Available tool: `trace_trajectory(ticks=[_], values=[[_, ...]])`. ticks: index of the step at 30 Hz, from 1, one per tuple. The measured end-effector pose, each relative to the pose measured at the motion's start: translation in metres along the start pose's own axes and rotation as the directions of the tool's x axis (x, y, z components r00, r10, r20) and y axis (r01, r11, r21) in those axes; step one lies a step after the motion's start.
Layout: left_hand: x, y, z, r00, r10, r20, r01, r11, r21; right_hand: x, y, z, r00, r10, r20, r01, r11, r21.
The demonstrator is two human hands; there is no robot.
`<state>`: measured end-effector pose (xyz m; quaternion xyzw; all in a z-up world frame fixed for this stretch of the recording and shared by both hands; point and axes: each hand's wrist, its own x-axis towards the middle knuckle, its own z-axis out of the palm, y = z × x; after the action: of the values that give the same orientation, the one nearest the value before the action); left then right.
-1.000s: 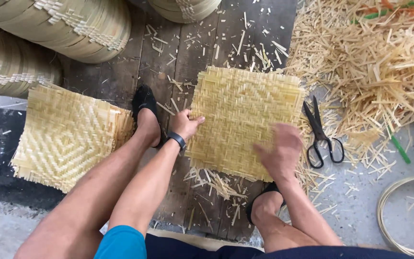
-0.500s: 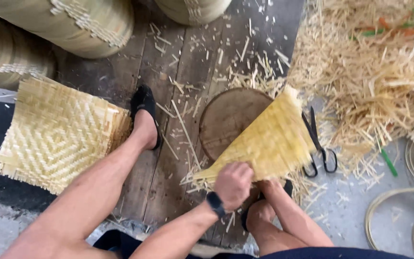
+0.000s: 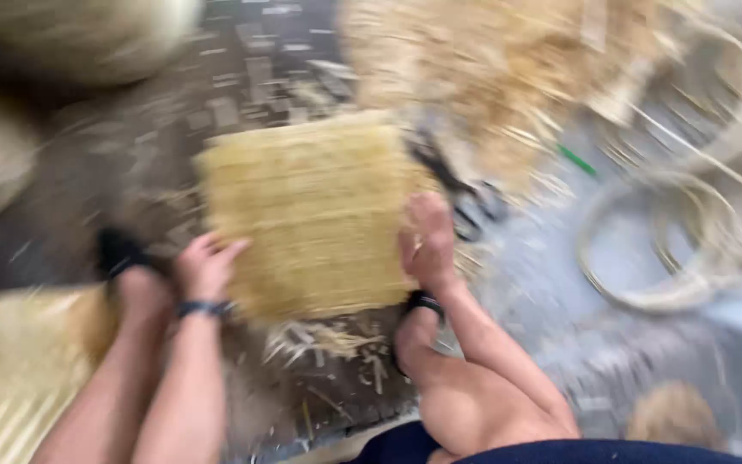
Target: Assembling and trimming bamboo woven mats into circular frames to create basket or steamer components.
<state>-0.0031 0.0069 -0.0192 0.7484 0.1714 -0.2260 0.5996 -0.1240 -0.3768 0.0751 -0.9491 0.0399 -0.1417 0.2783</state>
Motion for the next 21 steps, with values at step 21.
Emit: trace_trajectory(ticks=[21], values=[[-0.009,0.018,-0.035,0.861,0.348,-0.372,-0.058,0.792,0.607,-0.238,0.250,-0.110,0.697,0.717,-0.018,-0.692,0.666,-0.279]])
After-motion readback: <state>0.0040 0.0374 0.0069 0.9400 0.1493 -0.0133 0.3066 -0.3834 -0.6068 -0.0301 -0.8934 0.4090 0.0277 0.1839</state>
